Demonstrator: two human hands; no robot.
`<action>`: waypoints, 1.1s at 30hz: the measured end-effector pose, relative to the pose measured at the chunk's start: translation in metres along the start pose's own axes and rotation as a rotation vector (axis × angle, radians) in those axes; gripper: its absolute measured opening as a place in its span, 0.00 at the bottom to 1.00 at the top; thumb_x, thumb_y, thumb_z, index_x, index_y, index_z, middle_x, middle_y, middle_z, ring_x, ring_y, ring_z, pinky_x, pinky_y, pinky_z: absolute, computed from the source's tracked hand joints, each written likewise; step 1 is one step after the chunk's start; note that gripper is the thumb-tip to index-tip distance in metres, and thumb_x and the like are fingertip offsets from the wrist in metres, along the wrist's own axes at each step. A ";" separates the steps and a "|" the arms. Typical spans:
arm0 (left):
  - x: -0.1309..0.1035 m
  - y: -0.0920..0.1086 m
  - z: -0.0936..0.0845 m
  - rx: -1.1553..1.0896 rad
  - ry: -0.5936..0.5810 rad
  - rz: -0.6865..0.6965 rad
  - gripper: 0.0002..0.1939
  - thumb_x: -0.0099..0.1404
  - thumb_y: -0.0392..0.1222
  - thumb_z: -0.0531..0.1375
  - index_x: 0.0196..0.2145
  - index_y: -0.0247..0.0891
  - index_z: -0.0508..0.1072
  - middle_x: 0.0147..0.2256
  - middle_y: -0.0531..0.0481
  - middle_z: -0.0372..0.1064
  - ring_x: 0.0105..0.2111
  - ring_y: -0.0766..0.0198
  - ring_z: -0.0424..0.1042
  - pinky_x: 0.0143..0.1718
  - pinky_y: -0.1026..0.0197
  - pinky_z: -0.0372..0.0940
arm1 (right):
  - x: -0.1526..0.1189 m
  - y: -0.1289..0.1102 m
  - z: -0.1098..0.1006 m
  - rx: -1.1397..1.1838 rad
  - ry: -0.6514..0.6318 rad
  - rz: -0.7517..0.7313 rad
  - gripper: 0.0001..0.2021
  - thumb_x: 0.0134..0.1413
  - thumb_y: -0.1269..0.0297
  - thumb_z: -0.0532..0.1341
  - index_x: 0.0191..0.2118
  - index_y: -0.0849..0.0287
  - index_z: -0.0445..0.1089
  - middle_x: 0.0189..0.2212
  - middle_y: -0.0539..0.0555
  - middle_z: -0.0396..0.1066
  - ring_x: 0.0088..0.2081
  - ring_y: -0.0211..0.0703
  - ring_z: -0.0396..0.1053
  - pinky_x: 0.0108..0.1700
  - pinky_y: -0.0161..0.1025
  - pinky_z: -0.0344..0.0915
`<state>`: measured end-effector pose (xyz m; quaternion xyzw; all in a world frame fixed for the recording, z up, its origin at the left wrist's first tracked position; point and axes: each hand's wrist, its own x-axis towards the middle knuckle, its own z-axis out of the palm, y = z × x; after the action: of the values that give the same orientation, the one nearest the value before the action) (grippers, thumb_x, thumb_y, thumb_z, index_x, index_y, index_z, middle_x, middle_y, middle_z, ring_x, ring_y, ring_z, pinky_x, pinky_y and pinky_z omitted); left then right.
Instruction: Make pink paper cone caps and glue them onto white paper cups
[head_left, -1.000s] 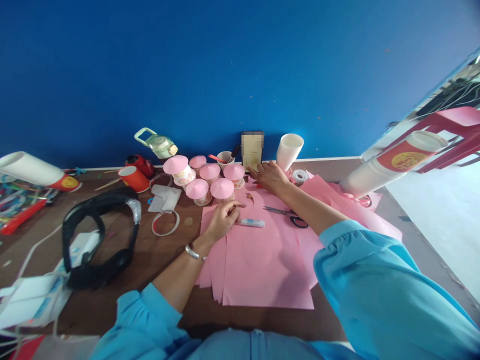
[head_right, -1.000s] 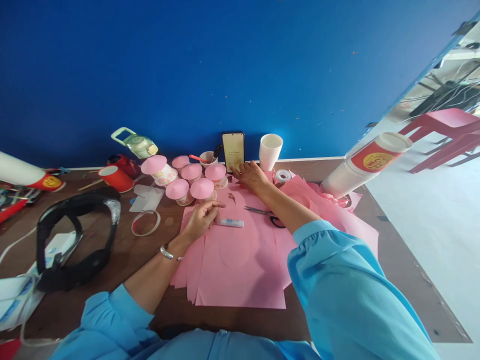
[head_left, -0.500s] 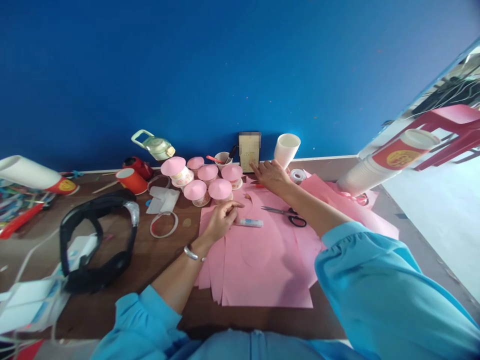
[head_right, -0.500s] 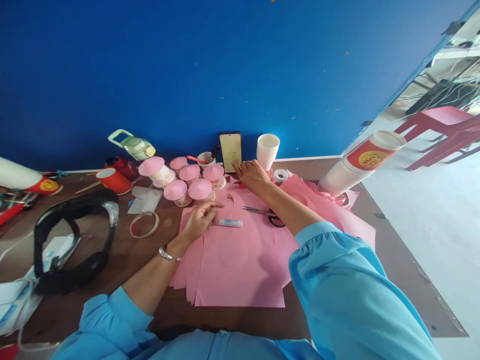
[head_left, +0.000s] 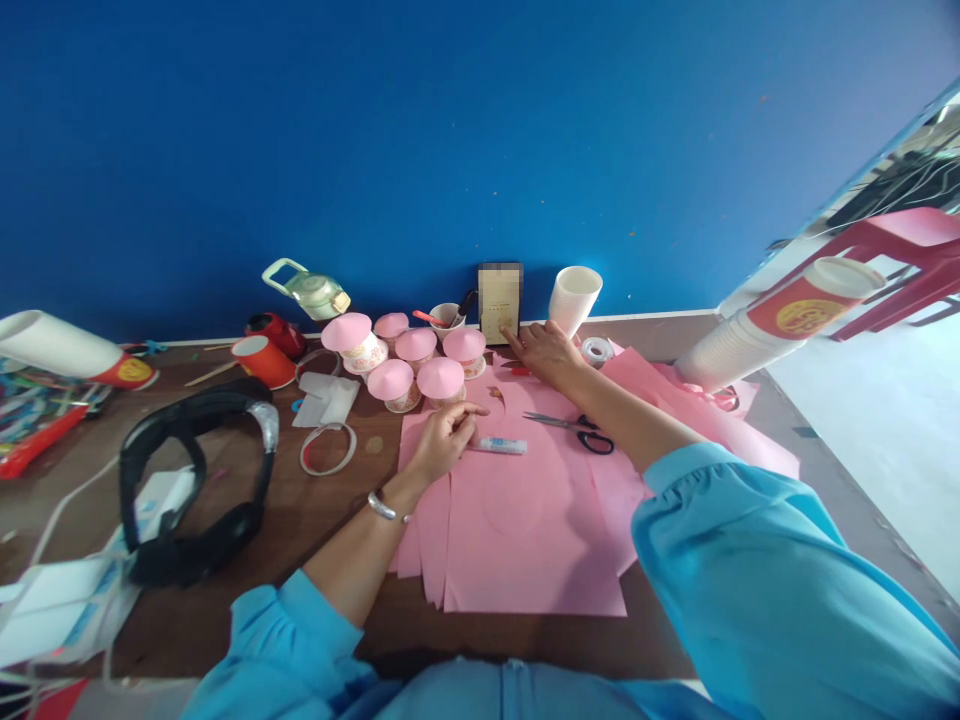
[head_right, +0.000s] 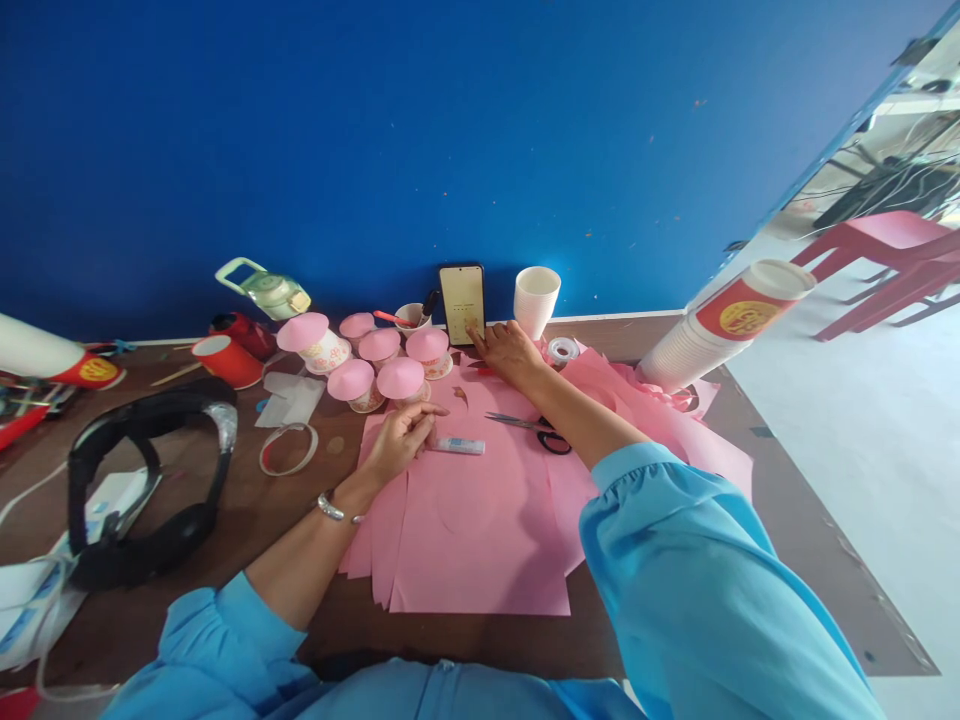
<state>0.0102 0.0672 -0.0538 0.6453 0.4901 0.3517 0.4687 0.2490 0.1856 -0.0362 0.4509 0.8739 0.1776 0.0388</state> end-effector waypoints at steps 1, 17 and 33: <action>0.000 0.001 0.000 -0.002 0.000 -0.003 0.16 0.68 0.44 0.55 0.45 0.33 0.78 0.21 0.56 0.67 0.18 0.71 0.60 0.22 0.67 0.56 | 0.000 0.001 0.001 -0.001 0.000 0.000 0.27 0.72 0.72 0.42 0.73 0.66 0.53 0.48 0.70 0.75 0.50 0.58 0.69 0.49 0.50 0.56; 0.000 0.000 0.000 -0.005 -0.007 -0.003 0.17 0.69 0.44 0.55 0.46 0.32 0.78 0.21 0.56 0.67 0.17 0.71 0.58 0.21 0.66 0.55 | -0.004 -0.001 -0.004 0.003 0.024 -0.009 0.24 0.73 0.71 0.44 0.70 0.67 0.58 0.49 0.69 0.76 0.49 0.56 0.69 0.49 0.50 0.54; 0.000 -0.003 0.000 -0.010 -0.011 0.006 0.17 0.69 0.47 0.56 0.45 0.34 0.77 0.21 0.57 0.65 0.17 0.71 0.58 0.20 0.67 0.54 | -0.031 -0.007 -0.007 0.009 0.052 0.023 0.27 0.73 0.74 0.40 0.72 0.60 0.56 0.52 0.67 0.75 0.47 0.55 0.69 0.44 0.48 0.52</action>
<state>0.0089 0.0675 -0.0564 0.6464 0.4838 0.3520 0.4735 0.2601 0.1552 -0.0349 0.4564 0.8701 0.1857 0.0122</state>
